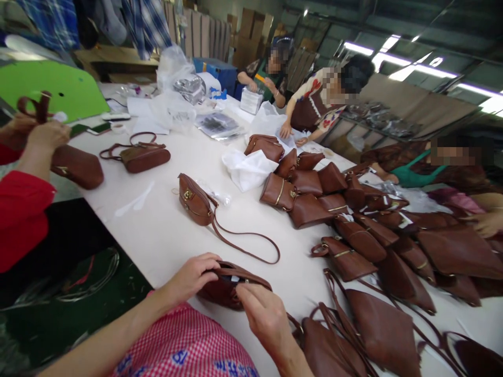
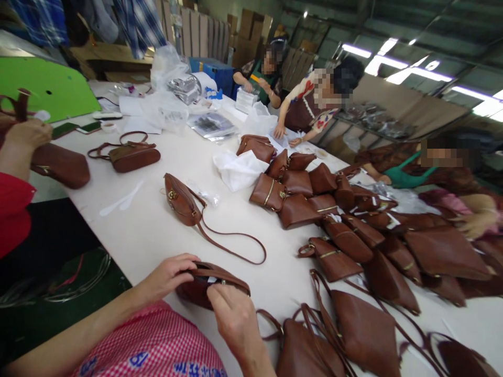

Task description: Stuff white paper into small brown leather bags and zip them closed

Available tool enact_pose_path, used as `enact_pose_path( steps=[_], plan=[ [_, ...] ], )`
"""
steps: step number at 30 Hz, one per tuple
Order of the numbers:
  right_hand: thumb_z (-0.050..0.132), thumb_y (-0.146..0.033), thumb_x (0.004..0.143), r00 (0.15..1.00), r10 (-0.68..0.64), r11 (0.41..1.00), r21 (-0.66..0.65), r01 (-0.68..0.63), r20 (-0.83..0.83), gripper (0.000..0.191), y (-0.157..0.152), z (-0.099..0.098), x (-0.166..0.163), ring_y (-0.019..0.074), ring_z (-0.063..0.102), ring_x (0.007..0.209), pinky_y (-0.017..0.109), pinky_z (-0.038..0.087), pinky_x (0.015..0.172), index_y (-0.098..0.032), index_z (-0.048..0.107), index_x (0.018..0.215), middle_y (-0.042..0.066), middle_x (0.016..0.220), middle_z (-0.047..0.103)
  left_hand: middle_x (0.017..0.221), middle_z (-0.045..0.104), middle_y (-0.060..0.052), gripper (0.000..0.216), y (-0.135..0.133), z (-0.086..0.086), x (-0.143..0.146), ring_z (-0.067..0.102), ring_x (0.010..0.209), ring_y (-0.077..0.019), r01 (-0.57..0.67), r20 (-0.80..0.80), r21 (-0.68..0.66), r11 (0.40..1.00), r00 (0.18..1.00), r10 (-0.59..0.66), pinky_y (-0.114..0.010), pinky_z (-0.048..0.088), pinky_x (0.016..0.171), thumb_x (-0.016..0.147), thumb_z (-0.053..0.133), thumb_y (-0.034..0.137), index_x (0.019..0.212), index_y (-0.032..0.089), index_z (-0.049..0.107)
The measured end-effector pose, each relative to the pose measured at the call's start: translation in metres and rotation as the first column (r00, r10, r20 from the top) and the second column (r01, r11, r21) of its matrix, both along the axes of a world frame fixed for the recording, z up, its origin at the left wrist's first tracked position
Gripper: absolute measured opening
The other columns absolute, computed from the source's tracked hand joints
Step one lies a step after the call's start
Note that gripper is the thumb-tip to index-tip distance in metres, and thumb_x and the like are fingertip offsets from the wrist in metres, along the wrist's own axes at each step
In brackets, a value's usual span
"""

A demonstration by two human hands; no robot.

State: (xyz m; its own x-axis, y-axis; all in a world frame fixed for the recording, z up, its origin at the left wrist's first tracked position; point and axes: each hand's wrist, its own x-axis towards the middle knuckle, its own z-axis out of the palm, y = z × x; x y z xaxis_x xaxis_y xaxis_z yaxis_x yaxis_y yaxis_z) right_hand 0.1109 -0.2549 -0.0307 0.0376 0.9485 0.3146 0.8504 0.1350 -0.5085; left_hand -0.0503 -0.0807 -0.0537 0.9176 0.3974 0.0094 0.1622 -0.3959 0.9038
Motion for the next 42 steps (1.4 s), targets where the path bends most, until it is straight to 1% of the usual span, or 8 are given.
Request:
enact_pose_path(
  steps=[5,12,16,19,27,31,35,42],
  plan=[
    [0.045,-0.022,0.097,0.983,-0.175,0.974,-0.136,0.182,0.059,0.024,0.026,0.005,-0.007,0.0226,0.064,0.092,0.035,0.052,0.08,-0.021,0.063,0.113,0.009,0.099,0.069,0.104,0.066,-0.005,0.018,0.001,0.0,0.001,0.061,0.096,-0.0197,0.088,-0.001,-0.013,0.996,0.996,-0.088,-0.03,0.047,0.089,0.086,0.052,0.014,0.087,0.021,0.069],
    [0.056,-0.017,0.09,0.998,-0.063,0.911,-0.407,0.068,0.024,0.01,0.041,0.001,-0.009,0.0177,0.061,0.075,0.026,0.042,0.066,-0.022,0.064,0.087,0.001,0.08,0.065,0.111,0.063,-0.006,0.019,-0.005,-0.01,-0.004,0.058,0.106,-0.0225,0.053,0.062,-0.201,0.978,0.997,-0.041,-0.036,0.044,0.097,0.082,0.057,0.013,0.095,0.022,0.068],
    [0.052,-0.017,0.091,0.968,-0.137,0.895,-0.444,0.031,-0.208,0.015,0.04,-0.003,-0.006,0.0148,0.06,0.074,0.024,0.042,0.067,-0.022,0.063,0.082,0.0,0.078,0.063,0.136,0.05,-0.01,0.054,0.005,-0.035,-0.014,0.049,0.126,-0.0264,0.034,0.147,-0.657,0.753,0.986,0.084,-0.041,0.047,0.095,0.076,0.068,0.018,0.127,0.026,0.051],
    [0.05,-0.022,0.092,0.92,-0.219,0.886,-0.462,0.048,-0.325,0.017,0.042,-0.006,-0.007,0.0145,0.059,0.072,0.023,0.042,0.067,-0.022,0.062,0.08,-0.001,0.076,0.062,0.142,0.047,-0.012,0.039,0.012,-0.053,-0.019,0.049,0.127,-0.028,0.031,0.12,-0.839,0.543,0.984,0.129,-0.039,0.049,0.091,0.079,0.068,0.026,0.117,0.021,0.059],
    [0.052,-0.03,0.089,0.784,-0.356,0.84,-0.542,0.03,-0.508,0.016,0.039,-0.011,-0.019,0.0156,0.058,0.071,0.022,0.045,0.066,-0.021,0.062,0.082,-0.001,0.075,0.063,0.122,0.067,-0.012,0.021,0.01,-0.062,-0.009,0.065,0.095,-0.021,0.011,0.082,-0.903,0.43,0.985,0.148,-0.022,0.046,0.059,0.073,0.073,0.03,0.079,0.014,0.06],
    [0.053,-0.031,0.088,0.755,-0.384,0.845,-0.532,0.055,-0.532,0.015,0.034,-0.017,-0.022,0.0157,0.058,0.07,0.022,0.045,0.064,-0.021,0.061,0.08,-0.001,0.075,0.064,0.117,0.069,-0.011,0.026,0.015,-0.055,-0.004,0.066,0.081,-0.0177,0.07,0.09,-0.899,0.431,0.996,0.025,-0.024,0.048,0.057,0.072,0.074,0.032,0.076,0.015,0.054],
    [0.052,-0.03,0.088,0.743,-0.402,0.848,-0.523,0.083,-0.534,0.015,0.033,-0.019,-0.023,0.0155,0.057,0.069,0.022,0.045,0.064,-0.021,0.06,0.079,-0.001,0.074,0.063,0.103,0.071,-0.007,0.021,0.013,-0.052,0.003,0.063,0.075,-0.0157,0.016,0.05,-0.848,0.529,0.997,0.05,-0.024,0.048,0.058,0.07,0.07,0.026,0.073,0.016,0.052],
    [0.053,-0.018,0.086,0.868,-0.368,0.869,-0.455,0.194,-0.333,0.012,0.036,-0.01,-0.028,0.0154,0.061,0.07,0.022,0.046,0.065,-0.023,0.062,0.081,-0.001,0.076,0.066,0.09,0.068,-0.004,0.011,0.001,-0.045,0.012,0.061,0.076,-0.0173,-0.086,-0.017,-0.747,0.659,0.994,0.11,-0.026,0.048,0.062,0.069,0.059,0.02,0.072,0.018,0.049]
  ],
)
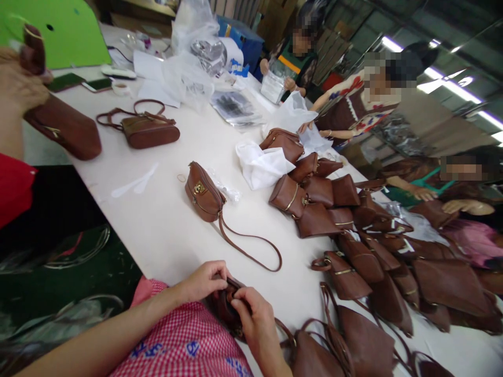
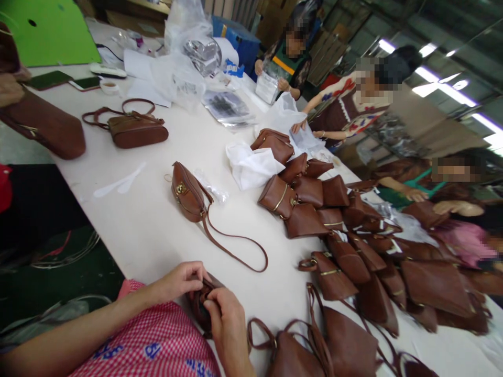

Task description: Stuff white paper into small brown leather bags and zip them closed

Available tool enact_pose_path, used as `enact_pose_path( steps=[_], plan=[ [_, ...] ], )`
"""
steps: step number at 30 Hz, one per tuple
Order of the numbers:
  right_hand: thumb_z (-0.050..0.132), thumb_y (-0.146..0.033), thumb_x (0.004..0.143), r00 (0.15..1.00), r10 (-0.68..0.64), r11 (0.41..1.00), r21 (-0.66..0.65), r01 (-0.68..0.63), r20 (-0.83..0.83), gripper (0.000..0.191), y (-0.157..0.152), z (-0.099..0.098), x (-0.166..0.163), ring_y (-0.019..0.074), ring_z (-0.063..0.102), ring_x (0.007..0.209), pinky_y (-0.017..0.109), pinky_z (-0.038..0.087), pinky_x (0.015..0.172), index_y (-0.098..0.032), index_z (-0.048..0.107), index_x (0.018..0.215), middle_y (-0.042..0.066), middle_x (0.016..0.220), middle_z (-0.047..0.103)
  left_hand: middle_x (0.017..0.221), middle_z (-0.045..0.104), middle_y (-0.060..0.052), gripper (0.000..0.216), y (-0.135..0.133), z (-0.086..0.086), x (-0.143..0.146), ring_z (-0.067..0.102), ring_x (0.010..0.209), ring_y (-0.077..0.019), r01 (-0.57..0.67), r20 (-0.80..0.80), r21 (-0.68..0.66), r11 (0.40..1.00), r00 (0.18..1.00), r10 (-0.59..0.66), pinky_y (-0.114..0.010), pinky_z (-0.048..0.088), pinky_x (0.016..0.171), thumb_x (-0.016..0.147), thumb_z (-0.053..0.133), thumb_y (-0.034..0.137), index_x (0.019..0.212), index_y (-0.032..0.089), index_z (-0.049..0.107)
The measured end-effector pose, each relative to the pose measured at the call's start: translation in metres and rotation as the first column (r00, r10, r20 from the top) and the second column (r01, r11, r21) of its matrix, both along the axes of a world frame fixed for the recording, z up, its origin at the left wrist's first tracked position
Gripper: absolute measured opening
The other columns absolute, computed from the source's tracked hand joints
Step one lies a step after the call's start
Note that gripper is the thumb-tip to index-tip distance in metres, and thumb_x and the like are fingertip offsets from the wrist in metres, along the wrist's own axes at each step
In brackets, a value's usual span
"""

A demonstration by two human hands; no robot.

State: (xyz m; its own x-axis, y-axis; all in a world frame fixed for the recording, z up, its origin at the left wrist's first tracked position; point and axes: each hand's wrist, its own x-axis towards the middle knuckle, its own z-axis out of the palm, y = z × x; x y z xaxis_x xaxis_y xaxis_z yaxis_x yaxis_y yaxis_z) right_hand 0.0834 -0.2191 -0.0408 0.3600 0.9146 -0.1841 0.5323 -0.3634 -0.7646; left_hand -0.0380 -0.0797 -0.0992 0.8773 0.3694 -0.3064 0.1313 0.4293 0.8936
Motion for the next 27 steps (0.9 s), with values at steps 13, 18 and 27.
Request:
enact_pose_path(
  steps=[13,18,27],
  plan=[
    [0.058,-0.02,0.081,0.973,-0.174,0.968,-0.156,0.198,0.155,0.011,0.021,0.007,-0.002,0.016,0.056,0.057,0.025,0.034,0.056,-0.025,0.05,0.074,-0.006,0.061,0.059,0.075,0.057,0.002,0.009,0.003,0.017,0.006,0.051,0.07,-0.0137,0.112,-0.049,0.209,0.972,0.993,-0.104,-0.024,0.042,0.063,0.073,0.051,0.016,0.081,0.018,0.055],
    [0.056,-0.018,0.077,0.97,-0.232,0.956,-0.165,0.242,0.077,0.012,0.027,0.008,-0.002,0.0148,0.051,0.055,0.024,0.031,0.054,-0.024,0.048,0.071,-0.007,0.058,0.052,0.079,0.058,0.002,0.018,0.007,0.018,0.008,0.054,0.073,-0.0136,0.139,-0.015,0.078,0.987,0.99,-0.138,-0.025,0.044,0.067,0.073,0.065,0.026,0.083,0.018,0.052],
    [0.048,-0.019,0.088,0.939,-0.331,0.941,0.043,0.336,-0.097,0.012,-0.008,0.029,0.008,0.0126,0.056,0.06,0.021,0.041,0.058,-0.022,0.055,0.079,-0.004,0.065,0.06,0.087,0.06,0.0,0.017,0.007,0.022,0.014,0.056,0.085,-0.018,0.201,-0.059,0.448,0.871,0.979,-0.196,-0.03,0.046,0.079,0.079,0.058,0.022,0.095,0.019,0.059]
  ],
)
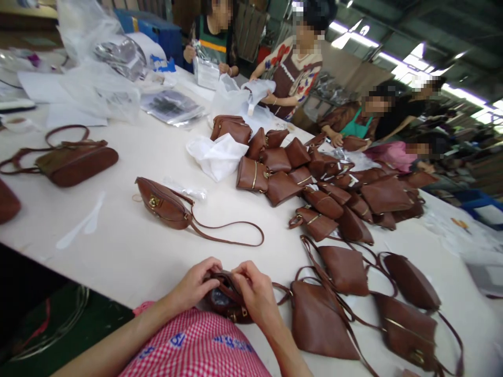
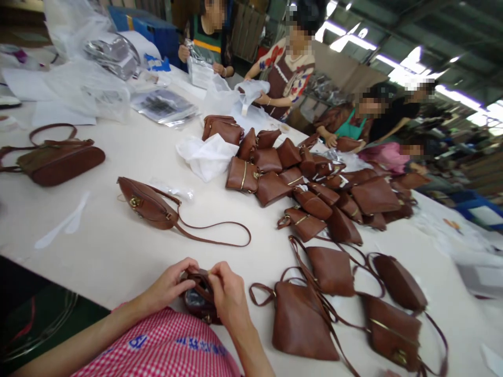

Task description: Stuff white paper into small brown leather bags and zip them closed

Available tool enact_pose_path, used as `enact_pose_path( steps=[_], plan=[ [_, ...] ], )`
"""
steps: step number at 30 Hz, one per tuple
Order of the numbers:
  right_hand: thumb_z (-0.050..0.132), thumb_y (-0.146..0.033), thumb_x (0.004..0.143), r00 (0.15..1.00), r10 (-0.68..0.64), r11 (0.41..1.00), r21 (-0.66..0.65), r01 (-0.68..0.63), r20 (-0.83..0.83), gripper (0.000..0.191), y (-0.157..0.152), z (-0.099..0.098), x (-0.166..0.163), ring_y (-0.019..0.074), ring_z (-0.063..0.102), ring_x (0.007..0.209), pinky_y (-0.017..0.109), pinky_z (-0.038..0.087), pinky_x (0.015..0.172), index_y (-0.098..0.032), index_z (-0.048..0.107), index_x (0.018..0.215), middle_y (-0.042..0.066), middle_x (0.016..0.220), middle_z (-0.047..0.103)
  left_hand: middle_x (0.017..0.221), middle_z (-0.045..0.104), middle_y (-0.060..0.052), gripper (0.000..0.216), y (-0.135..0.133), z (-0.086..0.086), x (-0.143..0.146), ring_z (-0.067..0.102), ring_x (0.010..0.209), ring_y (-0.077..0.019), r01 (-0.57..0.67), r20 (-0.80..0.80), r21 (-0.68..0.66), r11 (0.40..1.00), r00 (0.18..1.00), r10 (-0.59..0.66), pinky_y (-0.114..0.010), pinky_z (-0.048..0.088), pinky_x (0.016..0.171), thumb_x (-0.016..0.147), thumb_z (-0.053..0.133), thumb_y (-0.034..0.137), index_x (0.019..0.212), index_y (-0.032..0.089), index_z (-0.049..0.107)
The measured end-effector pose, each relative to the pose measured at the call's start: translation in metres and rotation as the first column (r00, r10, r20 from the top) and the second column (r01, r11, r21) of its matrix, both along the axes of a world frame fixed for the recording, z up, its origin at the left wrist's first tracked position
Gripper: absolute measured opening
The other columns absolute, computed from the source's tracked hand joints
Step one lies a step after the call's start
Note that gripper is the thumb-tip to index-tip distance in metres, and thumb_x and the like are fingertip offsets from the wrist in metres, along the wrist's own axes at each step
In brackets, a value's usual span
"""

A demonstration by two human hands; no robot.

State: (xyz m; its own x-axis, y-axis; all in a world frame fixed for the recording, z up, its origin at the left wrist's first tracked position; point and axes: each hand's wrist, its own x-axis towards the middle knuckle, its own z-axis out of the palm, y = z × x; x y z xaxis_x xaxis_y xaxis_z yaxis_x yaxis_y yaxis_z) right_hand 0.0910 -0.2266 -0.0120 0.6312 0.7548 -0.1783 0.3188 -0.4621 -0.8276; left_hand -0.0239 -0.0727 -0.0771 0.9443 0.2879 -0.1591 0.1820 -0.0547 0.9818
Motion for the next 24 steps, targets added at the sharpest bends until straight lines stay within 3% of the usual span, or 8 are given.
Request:
enact_pose_path(
  steps=[3,5,9,12,15,17,20,24],
  plan=[
    [0.051,-0.024,0.092,0.995,-0.008,1.0,0.018,0.006,0.098,0.013,-0.047,0.0,-0.01,0.014,0.061,0.064,0.022,0.048,0.059,-0.021,0.059,0.082,-0.001,0.071,0.064,0.096,0.061,-0.003,0.027,0.002,0.005,0.0,0.057,0.093,-0.0196,0.148,0.033,0.136,0.98,0.988,-0.153,-0.033,0.045,0.088,0.088,0.052,0.024,0.112,0.022,0.063],
    [0.058,-0.026,0.089,0.963,0.032,0.999,0.019,-0.038,0.267,0.011,-0.074,-0.011,-0.024,0.0201,0.066,0.083,0.029,0.054,0.073,-0.022,0.064,0.097,0.006,0.093,0.07,0.093,0.061,-0.004,0.026,0.003,0.006,0.003,0.058,0.092,-0.0199,0.197,0.036,0.179,0.964,0.978,-0.206,-0.033,0.046,0.086,0.091,0.05,0.027,0.109,0.022,0.067],
    [0.066,-0.029,0.085,0.85,-0.012,1.0,0.016,0.004,0.527,0.058,-0.09,-0.043,-0.048,0.0315,0.054,0.12,0.046,0.048,0.098,-0.022,0.046,0.139,0.014,0.134,0.057,0.096,0.06,-0.004,0.024,0.005,0.007,0.007,0.057,0.094,-0.0203,0.242,0.047,0.139,0.96,0.967,-0.25,-0.034,0.046,0.089,0.09,0.053,0.027,0.109,0.023,0.068],
    [0.055,-0.021,0.09,0.864,-0.123,0.992,0.095,0.088,0.489,0.041,-0.078,-0.057,-0.051,0.0271,0.059,0.11,0.044,0.049,0.095,-0.023,0.053,0.13,0.011,0.12,0.064,0.106,0.057,-0.004,0.04,0.008,0.007,0.005,0.056,0.098,-0.0214,0.343,0.047,0.068,0.937,0.937,-0.347,-0.033,0.049,0.084,0.082,0.066,0.032,0.121,0.026,0.062],
    [0.044,-0.014,0.093,0.901,-0.225,0.968,0.193,0.162,0.371,0.021,-0.069,-0.056,-0.044,0.0205,0.062,0.085,0.041,0.049,0.089,-0.023,0.063,0.096,0.003,0.087,0.066,0.118,0.051,-0.006,0.067,0.012,0.008,0.004,0.054,0.105,-0.024,0.443,0.058,0.021,0.896,0.894,-0.444,-0.031,0.052,0.079,0.073,0.077,0.04,0.134,0.028,0.052],
    [0.042,-0.015,0.093,0.922,-0.287,0.947,0.225,0.231,0.261,0.021,-0.069,-0.05,-0.036,0.0177,0.06,0.074,0.035,0.051,0.08,-0.023,0.059,0.083,0.001,0.076,0.062,0.116,0.053,-0.006,0.061,0.014,0.007,0.004,0.054,0.104,-0.0238,0.44,0.057,0.05,0.897,0.895,-0.442,-0.032,0.052,0.079,0.075,0.074,0.041,0.132,0.028,0.055],
    [0.047,-0.017,0.091,0.891,-0.381,0.914,0.249,0.321,0.246,0.015,-0.076,-0.04,-0.028,0.0192,0.062,0.085,0.032,0.053,0.077,-0.022,0.06,0.096,0.004,0.089,0.064,0.106,0.057,-0.005,0.041,0.013,0.002,0.007,0.057,0.097,-0.0216,0.382,0.058,0.152,0.911,0.917,-0.394,-0.032,0.05,0.081,0.084,0.066,0.035,0.124,0.026,0.061],
    [0.06,-0.02,0.086,0.722,-0.44,0.898,0.285,0.337,0.534,0.028,-0.091,-0.029,-0.04,0.0259,0.059,0.105,0.04,0.05,0.09,-0.021,0.06,0.114,0.012,0.111,0.062,0.099,0.059,-0.005,0.03,0.011,-0.002,0.011,0.058,0.093,-0.0202,0.347,0.093,0.251,0.904,0.921,-0.379,-0.033,0.048,0.084,0.089,0.059,0.027,0.118,0.025,0.064]
  ],
)
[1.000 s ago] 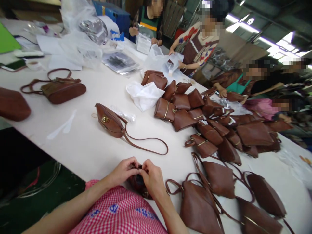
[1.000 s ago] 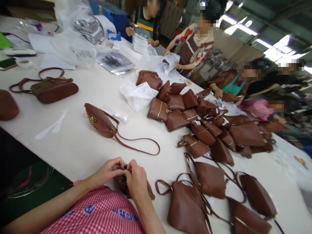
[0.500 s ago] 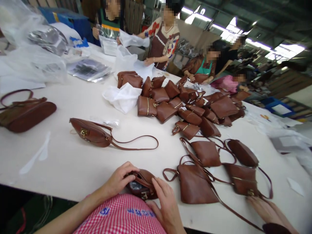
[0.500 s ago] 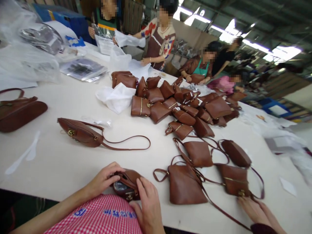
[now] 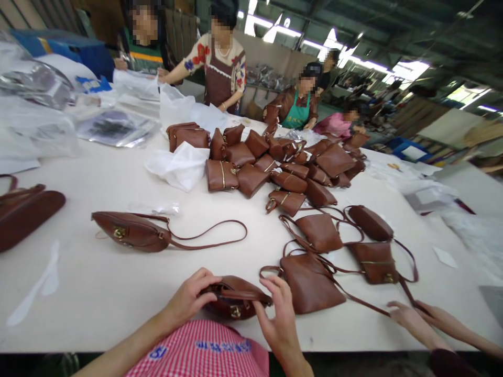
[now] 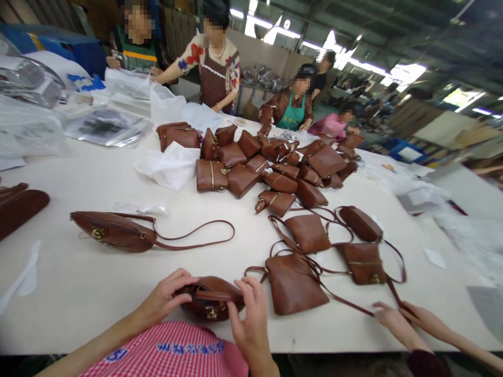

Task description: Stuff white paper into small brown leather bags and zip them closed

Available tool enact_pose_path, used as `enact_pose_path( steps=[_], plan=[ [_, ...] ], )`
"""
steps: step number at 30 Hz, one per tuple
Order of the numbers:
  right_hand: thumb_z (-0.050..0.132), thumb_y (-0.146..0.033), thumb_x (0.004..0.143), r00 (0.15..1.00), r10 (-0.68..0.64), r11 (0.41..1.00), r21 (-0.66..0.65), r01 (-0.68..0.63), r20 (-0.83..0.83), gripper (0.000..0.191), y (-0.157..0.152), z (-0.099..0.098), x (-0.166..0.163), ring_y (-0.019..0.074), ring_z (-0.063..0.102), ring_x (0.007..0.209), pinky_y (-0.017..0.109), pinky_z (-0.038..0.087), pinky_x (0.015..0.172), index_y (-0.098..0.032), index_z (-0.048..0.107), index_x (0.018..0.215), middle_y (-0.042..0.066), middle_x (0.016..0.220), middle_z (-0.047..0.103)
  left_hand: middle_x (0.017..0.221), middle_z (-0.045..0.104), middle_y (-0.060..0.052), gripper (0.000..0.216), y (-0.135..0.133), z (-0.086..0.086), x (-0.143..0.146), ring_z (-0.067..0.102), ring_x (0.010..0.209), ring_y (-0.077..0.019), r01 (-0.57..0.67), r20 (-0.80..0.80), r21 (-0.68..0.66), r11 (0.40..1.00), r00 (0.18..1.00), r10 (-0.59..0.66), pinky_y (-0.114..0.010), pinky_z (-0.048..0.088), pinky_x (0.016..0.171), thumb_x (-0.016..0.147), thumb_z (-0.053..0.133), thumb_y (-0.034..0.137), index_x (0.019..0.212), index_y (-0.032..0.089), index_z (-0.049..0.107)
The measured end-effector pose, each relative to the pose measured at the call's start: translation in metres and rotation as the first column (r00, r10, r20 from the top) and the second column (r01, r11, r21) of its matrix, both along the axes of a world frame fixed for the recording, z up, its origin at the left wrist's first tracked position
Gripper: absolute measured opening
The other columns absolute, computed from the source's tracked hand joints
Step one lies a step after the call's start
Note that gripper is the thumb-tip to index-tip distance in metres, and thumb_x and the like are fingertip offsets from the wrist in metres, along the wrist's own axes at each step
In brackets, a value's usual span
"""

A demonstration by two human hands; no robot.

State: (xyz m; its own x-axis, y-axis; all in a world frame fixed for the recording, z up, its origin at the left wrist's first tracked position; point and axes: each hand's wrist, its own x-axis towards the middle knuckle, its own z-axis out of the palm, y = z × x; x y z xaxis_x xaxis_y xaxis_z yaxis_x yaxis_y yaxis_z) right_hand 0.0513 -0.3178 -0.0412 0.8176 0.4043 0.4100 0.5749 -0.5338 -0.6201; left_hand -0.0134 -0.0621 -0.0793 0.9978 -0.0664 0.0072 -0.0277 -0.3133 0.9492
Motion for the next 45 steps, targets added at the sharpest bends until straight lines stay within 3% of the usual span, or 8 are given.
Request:
enact_pose_path(
  steps=[2,5,9,17,26,31,37,45],
  plan=[
    [0.062,-0.018,0.085,0.996,0.051,0.997,-0.065,-0.046,0.068,0.016,-0.008,-0.002,-0.015,0.0228,0.063,0.089,0.035,0.052,0.079,-0.023,0.063,0.101,0.008,0.094,0.065,0.096,0.059,-0.004,0.026,-0.001,0.0,0.003,0.058,0.092,-0.0199,-0.025,0.008,0.026,0.999,1.0,0.025,-0.033,0.047,0.084,0.09,0.057,0.024,0.114,0.024,0.066],
    [0.055,-0.022,0.091,0.992,0.094,0.982,-0.155,-0.107,-0.087,0.013,-0.013,-0.016,-0.038,0.0193,0.067,0.072,0.027,0.053,0.064,-0.023,0.064,0.1,0.005,0.082,0.069,0.093,0.059,-0.003,0.026,-0.003,0.001,0.006,0.058,0.091,-0.0198,-0.049,-0.008,0.036,0.998,0.999,0.049,-0.033,0.047,0.084,0.088,0.059,0.023,0.113,0.024,0.066],
    [0.048,-0.033,0.096,0.939,-0.172,0.984,-0.096,0.15,-0.297,0.035,-0.002,-0.03,-0.047,0.0201,0.072,0.075,0.026,0.056,0.065,-0.018,0.053,0.127,0.008,0.094,0.074,0.096,0.059,-0.003,0.035,-0.003,0.0,0.006,0.058,0.09,-0.0197,0.028,-0.021,0.013,1.0,0.999,-0.027,-0.032,0.049,0.082,0.083,0.066,0.024,0.117,0.025,0.064],
    [0.061,-0.03,0.083,0.761,-0.244,0.959,-0.031,0.283,-0.602,0.017,0.027,-0.011,-0.035,0.0212,0.071,0.07,0.027,0.057,0.062,-0.018,0.062,0.095,0.007,0.084,0.073,0.096,0.058,-0.003,0.039,-0.005,-0.002,0.0,0.058,0.088,-0.0188,0.054,-0.021,0.026,0.998,0.998,-0.054,-0.031,0.051,0.08,0.082,0.066,0.02,0.121,0.025,0.062],
    [0.051,-0.02,0.084,0.879,-0.246,0.966,-0.176,0.188,-0.408,0.008,0.029,-0.011,-0.036,0.0206,0.067,0.067,0.028,0.051,0.059,-0.021,0.058,0.081,0.005,0.075,0.07,0.106,0.055,-0.004,0.049,-0.006,-0.002,-0.006,0.057,0.095,-0.02,0.087,-0.058,-0.048,0.995,0.994,-0.09,-0.029,0.056,0.077,0.081,0.062,0.017,0.128,0.029,0.056],
    [0.052,-0.026,0.088,0.855,-0.217,0.973,-0.177,0.149,-0.471,0.015,0.023,-0.006,-0.032,0.0186,0.063,0.054,0.026,0.048,0.05,-0.021,0.061,0.078,0.001,0.062,0.067,0.115,0.054,-0.006,0.062,-0.004,-0.004,-0.011,0.055,0.103,-0.021,0.145,-0.026,-0.059,0.988,0.989,-0.146,-0.033,0.054,0.085,0.077,0.054,0.007,0.134,0.03,0.051],
    [0.035,-0.025,0.099,0.998,-0.048,0.949,-0.315,0.032,-0.044,0.03,0.024,-0.013,-0.035,0.0202,0.067,0.071,0.027,0.051,0.061,-0.02,0.065,0.096,0.008,0.081,0.067,0.098,0.056,-0.003,0.054,-0.001,0.002,-0.016,0.056,0.093,-0.0195,0.063,-0.035,0.032,0.997,0.997,-0.062,-0.035,0.05,0.089,0.077,0.053,0.005,0.127,0.026,0.057],
    [0.038,-0.015,0.094,0.931,0.248,0.94,-0.166,-0.297,-0.267,0.021,0.061,0.008,-0.033,0.0156,0.063,0.072,0.024,0.049,0.066,-0.02,0.058,0.09,0.003,0.079,0.066,0.092,0.056,-0.003,0.044,-0.002,0.002,-0.017,0.057,0.089,-0.0184,0.052,-0.006,0.092,0.994,0.999,-0.052,-0.032,0.049,0.084,0.077,0.05,0.003,0.114,0.023,0.065]
  ],
)
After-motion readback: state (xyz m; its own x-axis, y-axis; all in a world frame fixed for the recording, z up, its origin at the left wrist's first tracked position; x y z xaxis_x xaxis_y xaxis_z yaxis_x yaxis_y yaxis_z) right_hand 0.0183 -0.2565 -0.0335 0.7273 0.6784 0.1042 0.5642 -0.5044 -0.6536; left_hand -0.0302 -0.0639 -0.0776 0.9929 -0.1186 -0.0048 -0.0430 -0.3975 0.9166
